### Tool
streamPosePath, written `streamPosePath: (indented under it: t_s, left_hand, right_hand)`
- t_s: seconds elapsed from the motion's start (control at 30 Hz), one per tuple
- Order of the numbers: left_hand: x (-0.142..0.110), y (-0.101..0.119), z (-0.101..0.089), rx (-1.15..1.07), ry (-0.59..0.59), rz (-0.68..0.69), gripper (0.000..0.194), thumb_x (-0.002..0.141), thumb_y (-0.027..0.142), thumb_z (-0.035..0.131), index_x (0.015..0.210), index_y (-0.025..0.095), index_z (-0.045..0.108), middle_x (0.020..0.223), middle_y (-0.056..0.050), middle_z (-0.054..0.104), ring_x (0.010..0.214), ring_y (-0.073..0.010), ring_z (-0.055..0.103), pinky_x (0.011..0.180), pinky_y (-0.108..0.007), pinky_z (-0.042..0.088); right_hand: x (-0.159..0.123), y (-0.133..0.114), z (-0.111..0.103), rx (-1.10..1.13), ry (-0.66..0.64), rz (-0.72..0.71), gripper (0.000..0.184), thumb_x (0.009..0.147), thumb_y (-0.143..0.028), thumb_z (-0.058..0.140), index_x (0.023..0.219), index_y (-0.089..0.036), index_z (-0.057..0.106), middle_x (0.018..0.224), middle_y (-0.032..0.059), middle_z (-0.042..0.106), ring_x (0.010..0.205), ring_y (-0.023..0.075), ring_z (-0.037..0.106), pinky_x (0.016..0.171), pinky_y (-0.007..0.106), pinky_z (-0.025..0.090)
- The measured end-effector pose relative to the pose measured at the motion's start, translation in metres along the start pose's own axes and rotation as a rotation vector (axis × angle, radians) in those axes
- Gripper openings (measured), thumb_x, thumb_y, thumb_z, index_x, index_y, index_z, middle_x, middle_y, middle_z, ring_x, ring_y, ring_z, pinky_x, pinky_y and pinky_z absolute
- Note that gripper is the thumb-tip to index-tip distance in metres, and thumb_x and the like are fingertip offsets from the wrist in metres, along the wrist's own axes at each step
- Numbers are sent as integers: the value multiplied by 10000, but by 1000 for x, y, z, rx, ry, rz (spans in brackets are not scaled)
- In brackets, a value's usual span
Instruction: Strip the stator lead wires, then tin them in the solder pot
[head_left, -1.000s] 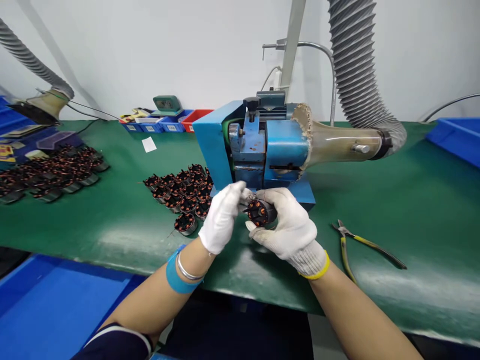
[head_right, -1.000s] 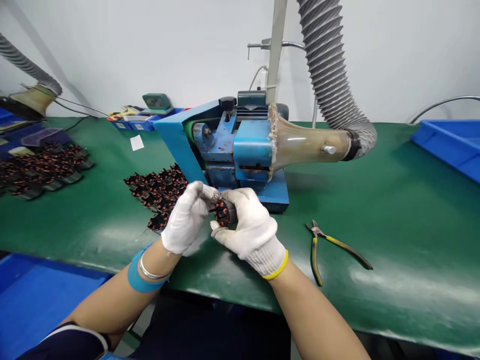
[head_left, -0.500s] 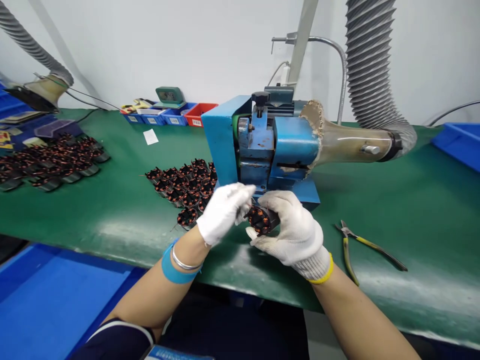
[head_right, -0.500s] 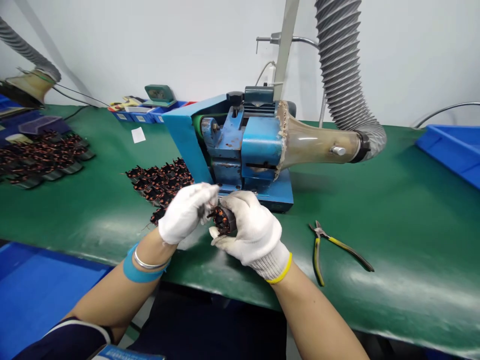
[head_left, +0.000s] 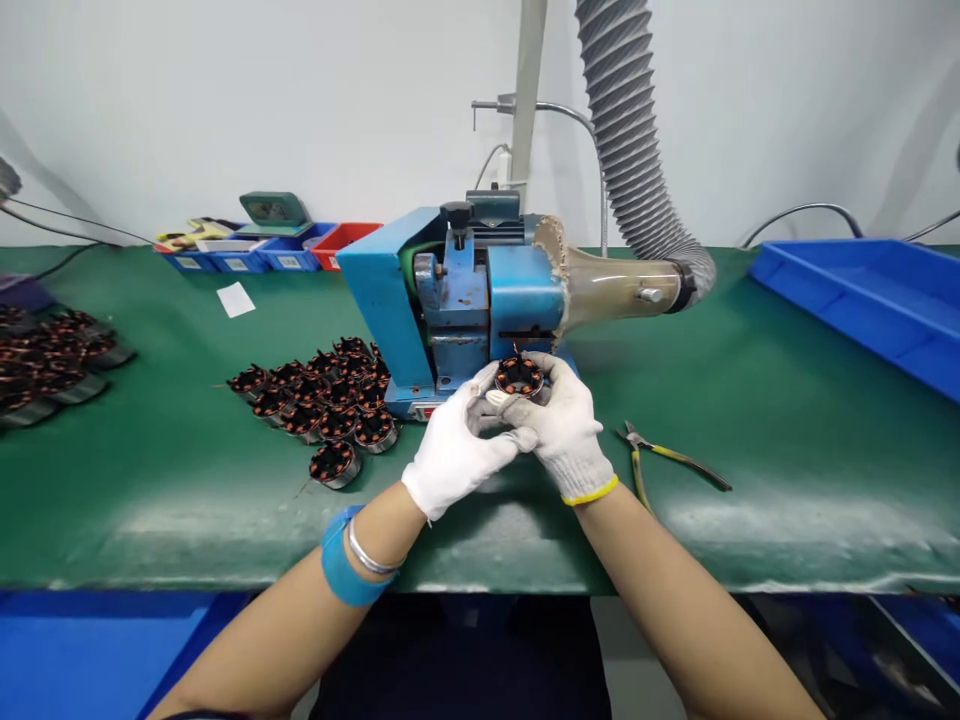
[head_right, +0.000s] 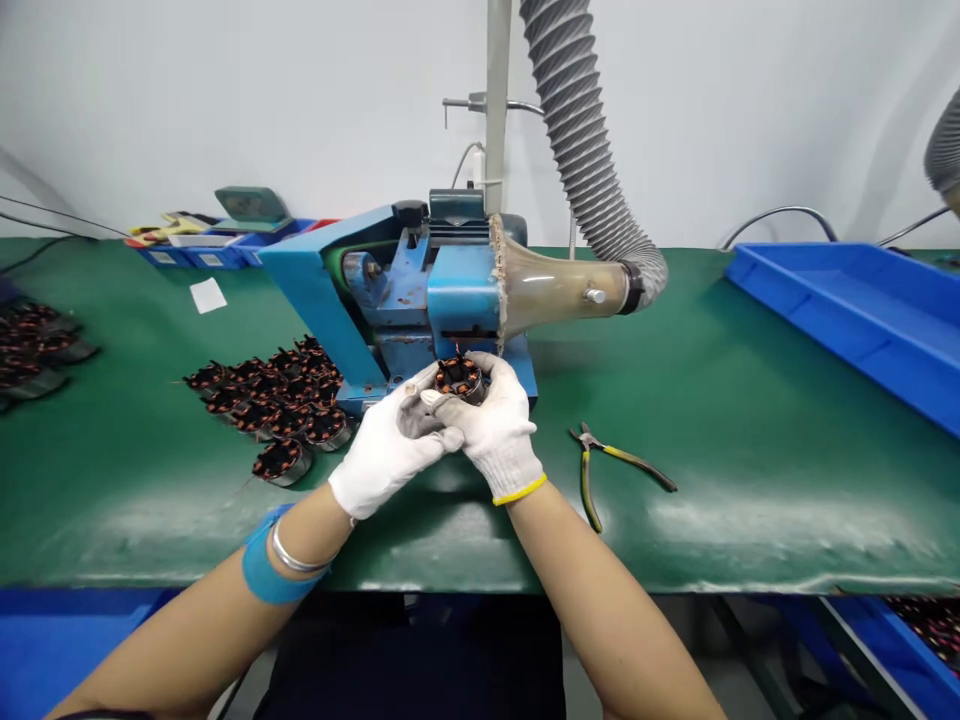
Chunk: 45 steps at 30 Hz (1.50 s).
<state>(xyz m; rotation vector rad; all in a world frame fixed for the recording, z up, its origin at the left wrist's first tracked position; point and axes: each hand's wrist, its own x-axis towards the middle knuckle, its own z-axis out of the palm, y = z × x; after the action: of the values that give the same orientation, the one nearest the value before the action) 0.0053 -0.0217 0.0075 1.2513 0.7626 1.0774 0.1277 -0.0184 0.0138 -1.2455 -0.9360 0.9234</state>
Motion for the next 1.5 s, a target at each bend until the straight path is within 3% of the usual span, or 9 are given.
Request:
streamPosePath:
  t_s: [0.2, 0.43, 0.77, 1.03, 1.1, 1.27, 1.37, 1.5]
  left_hand:
    - [16, 4, -3, 35, -2, 103, 930, 581, 273, 859, 1406, 117, 459, 1248, -151, 640, 1025, -248, 686, 939, -388, 576]
    - [28, 1, 1, 63, 94, 218, 692, 659, 278, 767, 1307, 132, 571, 1232, -126, 689, 1087, -256, 680, 992, -384, 540]
    - [30, -9, 4, 52, 136, 212, 622, 682, 341, 777, 1256, 168, 610, 1233, -111, 694, 1024, -230, 700, 963, -380, 552]
    - [31, -8, 4, 23, 161, 165, 643, 662, 349, 793, 1234, 131, 598, 1182, -144, 706, 979, -235, 703, 947, -402, 554]
    - [30, -6, 1, 37, 128, 158, 689, 638, 357, 812, 1250, 136, 586, 1234, -154, 680, 1052, -264, 685, 962, -413, 547]
    - [15, 1, -9, -37, -113, 150, 969, 495, 379, 913, 1359, 189, 520, 1459, -148, 523, 1349, -344, 492, 1099, -419, 464]
    - [7, 5, -11, 17, -52, 113, 868, 614, 374, 869, 1378, 189, 500, 1475, -132, 510, 1395, -317, 445, 1165, -426, 389]
    - [4, 6, -16, 109, 56, 151, 743, 665, 334, 838, 1326, 180, 536, 1439, -124, 551, 1384, -294, 465, 1184, -437, 364]
  right_hand:
    - [7, -7, 1, -92, 113, -104, 607, 520, -439, 835, 1014, -160, 618, 899, 64, 741, 758, 199, 709, 706, 337, 600]
    - [12, -17, 1, -354, 193, -181, 523, 564, -536, 803, 910, -167, 668, 830, 59, 726, 759, 218, 679, 747, 379, 573]
    - [12, -2, 5, -199, 265, -242, 575, 543, -548, 787, 940, -155, 652, 827, 60, 716, 693, 189, 650, 706, 356, 568]
    - [13, -7, 4, -263, 268, -223, 537, 557, -531, 785, 922, -159, 658, 795, 52, 709, 681, 193, 649, 702, 365, 573]
    - [10, -6, 3, -271, 236, -231, 540, 563, -520, 793, 944, -162, 657, 818, 52, 714, 698, 199, 663, 708, 366, 582]
    - [-6, 8, 1, -348, 99, -386, 588, 551, -505, 826, 1024, -203, 650, 939, 61, 716, 805, 233, 701, 740, 366, 602]
    - [-10, 9, -4, -436, 12, -564, 576, 588, -433, 803, 1088, -195, 647, 1031, 89, 690, 911, 259, 695, 829, 395, 589]
    - [-6, -2, -16, -413, -342, -650, 669, 628, -363, 747, 1255, -191, 589, 1268, 125, 606, 1162, 286, 618, 1019, 443, 510]
